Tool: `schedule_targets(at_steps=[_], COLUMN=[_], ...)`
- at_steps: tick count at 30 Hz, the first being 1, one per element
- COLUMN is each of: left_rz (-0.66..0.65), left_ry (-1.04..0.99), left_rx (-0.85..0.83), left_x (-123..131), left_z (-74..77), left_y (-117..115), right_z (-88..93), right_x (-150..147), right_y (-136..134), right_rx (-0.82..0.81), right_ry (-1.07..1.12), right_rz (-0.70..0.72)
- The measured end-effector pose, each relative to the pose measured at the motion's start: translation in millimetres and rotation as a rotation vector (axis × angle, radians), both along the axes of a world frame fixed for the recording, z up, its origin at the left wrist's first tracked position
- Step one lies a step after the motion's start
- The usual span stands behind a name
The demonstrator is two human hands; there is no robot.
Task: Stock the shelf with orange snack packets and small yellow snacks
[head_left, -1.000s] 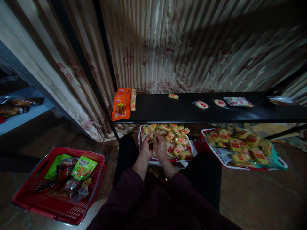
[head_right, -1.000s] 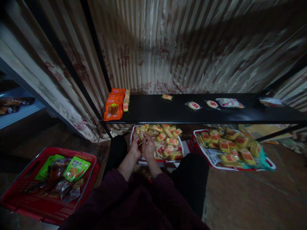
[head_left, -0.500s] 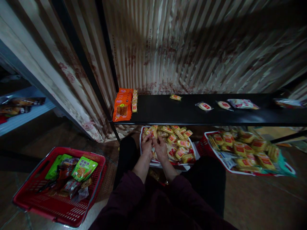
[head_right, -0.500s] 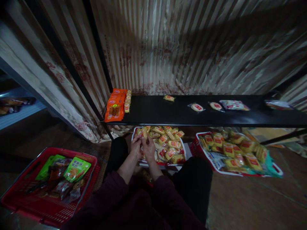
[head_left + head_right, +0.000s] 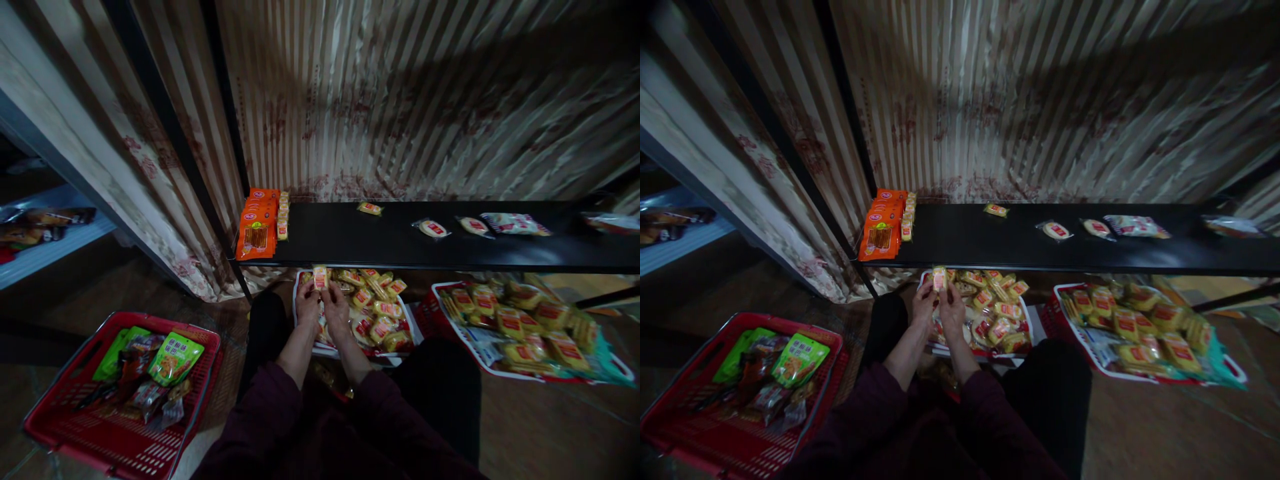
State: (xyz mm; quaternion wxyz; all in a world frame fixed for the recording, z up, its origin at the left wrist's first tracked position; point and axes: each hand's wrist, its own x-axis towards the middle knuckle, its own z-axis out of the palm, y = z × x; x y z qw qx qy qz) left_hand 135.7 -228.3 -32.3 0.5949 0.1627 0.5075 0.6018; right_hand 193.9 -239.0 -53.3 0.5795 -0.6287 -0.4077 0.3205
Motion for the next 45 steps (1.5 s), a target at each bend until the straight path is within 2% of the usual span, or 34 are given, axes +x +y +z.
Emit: schedule_targets(at_steps=[5,12,21,32,45], left_rz=[-0.003,0.048,0.063,0.128,0.135], left_ry=[0.011,0.037,0.079,0.178,0.366], left_rx=[0.014,0.038,0.036,0.071,0.080], left_x=[-7,-14,-26,-42,-60], left_z=[4.7,4.5,6.3,20.5,9.9], left_y=[8,27,55,84,115], right_z=[-4.5,0.5,8.2,19.1,18.7], right_x=[-4,-10,-22,-39,-52], right_y=[12,33,64,97,126], right_rx=[0.023,0.003,0.007,-0.008,-0.017], right_ry=[-0.021,-0.110,-0.310,-0.420,-0.517], right_rz=[0.040,0.058,0.008,0.012,0.074])
